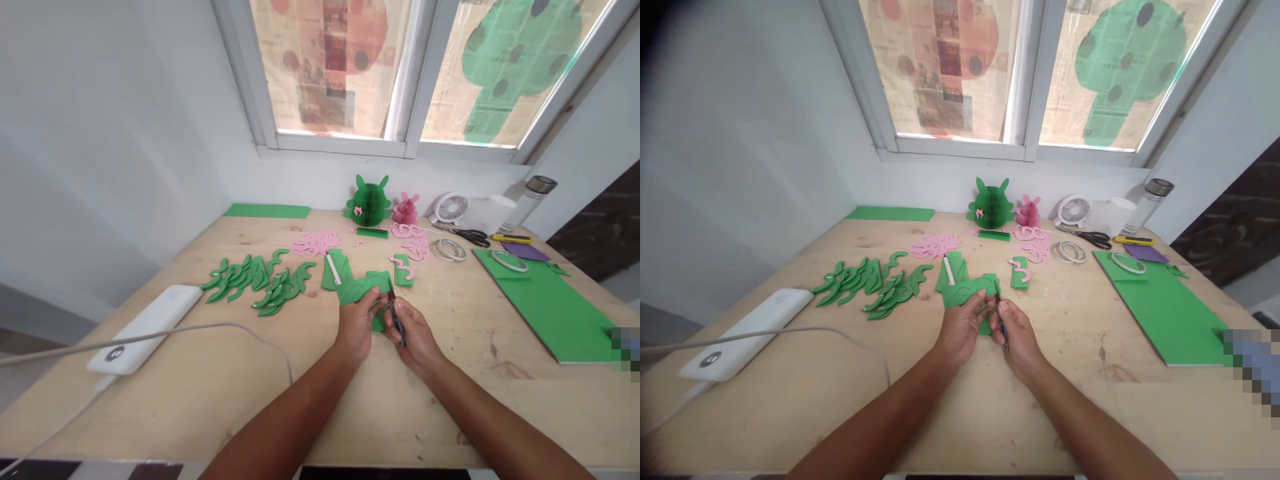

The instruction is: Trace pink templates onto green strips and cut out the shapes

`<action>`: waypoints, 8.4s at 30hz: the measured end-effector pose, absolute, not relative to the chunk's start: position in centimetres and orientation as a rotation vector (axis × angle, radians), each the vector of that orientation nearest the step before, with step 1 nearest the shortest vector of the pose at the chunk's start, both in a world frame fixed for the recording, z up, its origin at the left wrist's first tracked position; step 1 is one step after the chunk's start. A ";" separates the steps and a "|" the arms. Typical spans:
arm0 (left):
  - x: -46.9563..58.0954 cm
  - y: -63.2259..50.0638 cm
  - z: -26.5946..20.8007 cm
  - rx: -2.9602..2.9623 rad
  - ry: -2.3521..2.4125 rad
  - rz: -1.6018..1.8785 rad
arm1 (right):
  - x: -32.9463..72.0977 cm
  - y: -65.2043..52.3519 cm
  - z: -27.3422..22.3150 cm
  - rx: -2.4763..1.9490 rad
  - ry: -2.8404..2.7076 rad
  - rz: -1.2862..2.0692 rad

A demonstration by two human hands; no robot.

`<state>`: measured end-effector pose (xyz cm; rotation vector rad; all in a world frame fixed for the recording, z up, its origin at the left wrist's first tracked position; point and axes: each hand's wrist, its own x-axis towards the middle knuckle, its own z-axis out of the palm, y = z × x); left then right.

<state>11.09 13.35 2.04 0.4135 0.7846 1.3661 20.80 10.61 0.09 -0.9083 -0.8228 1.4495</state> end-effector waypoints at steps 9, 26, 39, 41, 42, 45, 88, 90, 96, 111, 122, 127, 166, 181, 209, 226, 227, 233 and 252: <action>11.1 13.3 2.1 0.408 0.776 1.374 | 20.9 10.6 0.0 -0.883 -0.807 1.466; 11.2 13.1 2.4 0.377 0.783 1.369 | 20.7 10.6 0.0 -0.889 -0.823 1.456; 11.3 13.0 2.4 0.341 0.770 1.377 | 20.7 10.6 0.1 -0.890 -0.812 1.460; 11.3 13.0 2.4 0.342 0.765 1.380 | 20.7 10.6 0.1 -0.890 -0.812 1.458; 11.3 13.0 2.4 0.342 0.761 1.382 | 20.7 10.6 0.1 -0.891 -0.814 1.457; 11.3 12.9 2.4 0.341 0.760 1.376 | 20.7 10.6 0.0 -0.892 -0.817 1.459; 11.1 13.2 2.2 0.365 0.761 1.351 | 20.7 10.6 0.3 -0.946 -0.829 1.438; 11.1 13.1 2.2 0.367 0.762 1.349 | 20.7 10.5 0.3 -0.940 -0.833 1.440; 11.0 13.1 2.2 0.375 0.761 1.343 | 20.7 10.5 0.4 -0.949 -0.844 1.442; 11.0 13.2 2.3 0.367 0.759 1.334 | 20.7 10.5 0.6 -0.946 -0.836 1.436; 11.0 13.2 2.1 0.357 0.755 1.327 | 20.8 10.5 0.4 -0.922 -0.836 1.452; 10.9 13.3 2.0 0.361 0.756 1.326 | 20.8 10.5 0.4 -0.908 -0.821 1.460; 10.8 13.4 2.1 0.349 0.753 1.310 | 20.8 10.4 0.2 -0.877 -0.806 1.464; 10.8 13.5 2.0 0.364 0.756 1.296 | 20.9 10.5 0.1 -0.909 -0.807 1.465; 10.4 13.5 2.6 0.390 0.787 1.311 | 20.7 10.2 0.9 -0.963 -0.806 1.461; 10.3 13.7 2.8 0.434 0.803 1.329 | 20.7 10.3 0.6 -0.993 -0.807 1.461; 10.3 13.7 2.7 0.434 0.804 1.329 | 20.7 10.3 0.5 -0.994 -0.809 1.462; 10.3 13.7 2.7 0.444 0.807 1.333 | 20.7 10.3 0.4 -0.992 -0.794 1.463; 10.4 13.5 2.8 0.482 0.820 1.349 | 20.3 10.1 0.4 -1.006 -0.789 1.447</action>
